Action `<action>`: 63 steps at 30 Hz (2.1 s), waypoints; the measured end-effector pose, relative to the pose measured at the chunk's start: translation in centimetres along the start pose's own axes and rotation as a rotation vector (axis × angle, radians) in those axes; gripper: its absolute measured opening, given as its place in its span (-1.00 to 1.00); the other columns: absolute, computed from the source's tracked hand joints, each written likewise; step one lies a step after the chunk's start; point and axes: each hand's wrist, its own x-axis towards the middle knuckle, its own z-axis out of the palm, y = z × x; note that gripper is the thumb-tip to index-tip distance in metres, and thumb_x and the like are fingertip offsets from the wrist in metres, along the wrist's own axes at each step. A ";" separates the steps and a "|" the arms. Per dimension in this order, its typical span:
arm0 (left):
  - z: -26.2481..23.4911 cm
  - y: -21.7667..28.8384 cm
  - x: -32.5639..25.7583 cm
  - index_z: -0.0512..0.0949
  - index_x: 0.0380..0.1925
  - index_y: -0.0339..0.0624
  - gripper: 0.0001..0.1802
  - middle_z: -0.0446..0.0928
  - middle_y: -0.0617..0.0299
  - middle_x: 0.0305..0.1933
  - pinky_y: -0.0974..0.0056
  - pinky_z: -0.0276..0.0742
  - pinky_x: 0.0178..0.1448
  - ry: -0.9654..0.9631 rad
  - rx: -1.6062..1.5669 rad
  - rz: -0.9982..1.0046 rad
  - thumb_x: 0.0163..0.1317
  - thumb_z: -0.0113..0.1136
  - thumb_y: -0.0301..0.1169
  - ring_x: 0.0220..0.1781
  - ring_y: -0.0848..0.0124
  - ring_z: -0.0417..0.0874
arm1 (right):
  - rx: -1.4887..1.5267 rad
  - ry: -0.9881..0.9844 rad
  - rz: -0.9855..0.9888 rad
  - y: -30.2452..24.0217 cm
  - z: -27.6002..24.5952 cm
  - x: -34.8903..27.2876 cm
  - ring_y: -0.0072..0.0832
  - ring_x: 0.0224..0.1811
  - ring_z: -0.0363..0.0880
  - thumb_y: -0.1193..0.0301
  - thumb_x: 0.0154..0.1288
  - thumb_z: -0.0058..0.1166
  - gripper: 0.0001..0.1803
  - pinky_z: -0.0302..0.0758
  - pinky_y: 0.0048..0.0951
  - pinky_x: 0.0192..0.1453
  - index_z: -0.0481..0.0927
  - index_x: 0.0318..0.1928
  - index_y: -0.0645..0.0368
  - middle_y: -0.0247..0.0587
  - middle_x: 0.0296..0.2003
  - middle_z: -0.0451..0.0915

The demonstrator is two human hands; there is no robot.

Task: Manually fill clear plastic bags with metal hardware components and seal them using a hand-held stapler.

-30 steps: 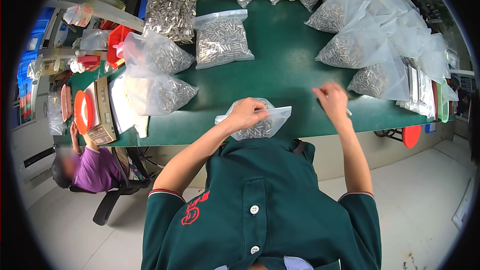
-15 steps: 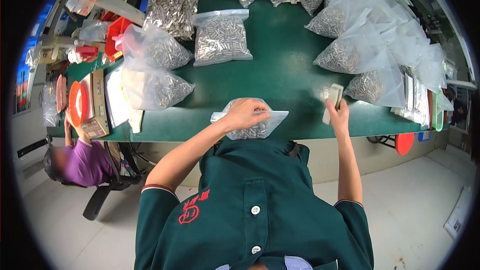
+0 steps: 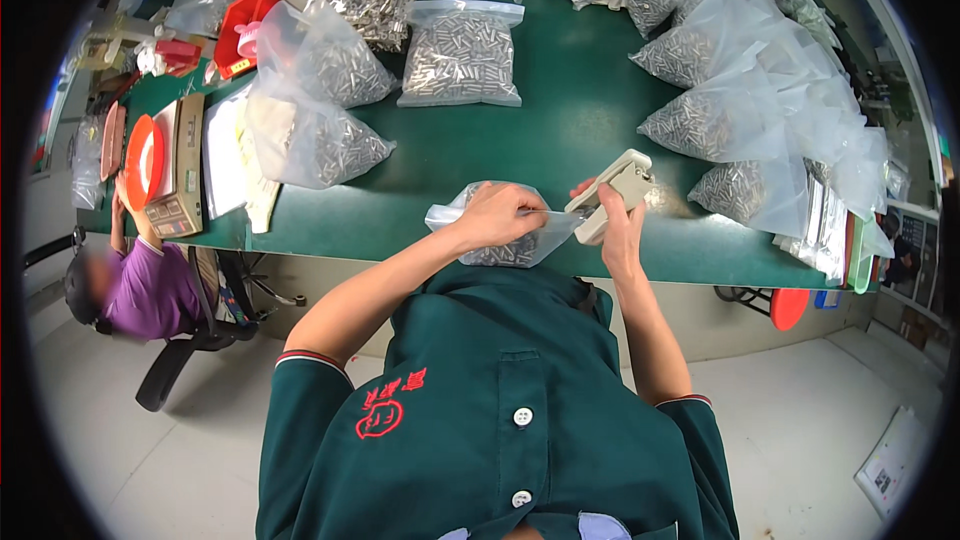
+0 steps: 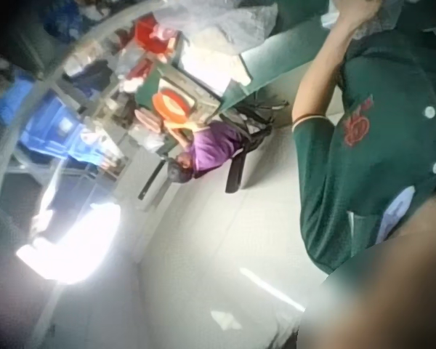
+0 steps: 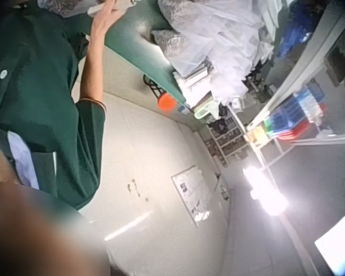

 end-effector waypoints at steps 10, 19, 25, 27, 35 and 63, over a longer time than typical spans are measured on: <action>0.7 -0.8 -0.4 0.66 -0.36 -0.10 -0.73 0.63 0.22 -0.37 0.18 0.33 -0.03 0.067 0.099 0.054 0.11 0.09 -0.20 -0.26 0.26 0.59 | -0.150 -0.069 -0.025 0.8 1.0 0.1 -0.48 -0.41 0.56 0.42 0.17 -0.06 -0.82 0.48 -0.45 -0.30 0.48 -0.35 0.32 -0.19 -0.47 0.55; 0.8 -1.3 -0.3 0.65 -0.31 -0.10 -0.72 0.63 0.22 -0.37 0.18 0.22 0.04 0.048 0.046 0.047 0.11 0.09 -0.20 -0.23 0.29 0.57 | -0.220 -0.063 -0.005 0.9 1.6 0.9 -0.48 -0.50 0.55 0.39 0.19 -0.02 -0.81 0.48 -0.45 -0.39 0.46 -0.37 0.31 -0.20 -0.53 0.53; 0.7 -1.2 -0.4 0.65 -0.32 -0.11 -0.72 0.62 0.22 -0.37 0.18 0.22 0.03 0.042 0.039 0.039 0.11 0.09 -0.20 -0.23 0.30 0.56 | -0.238 -0.026 0.007 1.2 1.8 1.1 -0.49 -0.55 0.53 0.30 0.26 0.01 -0.74 0.48 -0.46 -0.47 0.44 -0.34 0.29 -0.20 -0.56 0.51; 0.8 -1.4 -0.4 0.65 -0.32 -0.11 -0.72 0.62 0.22 -0.37 0.19 0.23 0.01 0.047 0.039 0.051 0.11 0.09 -0.20 -0.24 0.30 0.56 | -0.225 -0.025 0.010 1.3 1.8 1.2 -0.49 -0.56 0.53 0.27 0.28 0.01 -0.72 0.48 -0.47 -0.49 0.43 -0.34 0.28 -0.21 -0.57 0.50; 1.2 -1.5 -0.3 0.65 -0.37 -0.11 -0.73 0.62 0.20 -0.42 0.17 0.31 -0.05 0.080 0.072 0.093 0.09 0.08 -0.21 -0.29 0.24 0.59 | -0.261 -0.011 0.004 1.6 2.0 1.9 -0.54 -0.59 0.50 0.19 0.29 0.04 -0.67 0.44 -0.49 -0.52 0.44 -0.37 0.24 -0.31 -0.59 0.45; 1.0 -1.6 -0.6 0.63 -0.45 -0.10 -0.77 0.58 0.19 -0.53 0.17 0.30 -0.09 0.127 0.018 0.116 0.11 0.12 -0.21 -0.40 0.21 0.58 | -0.258 0.099 0.098 1.0 3.3 1.9 -0.56 -0.55 0.46 0.02 0.26 0.05 -0.50 0.42 -0.49 -0.47 0.51 -0.29 0.32 -0.30 -0.53 0.47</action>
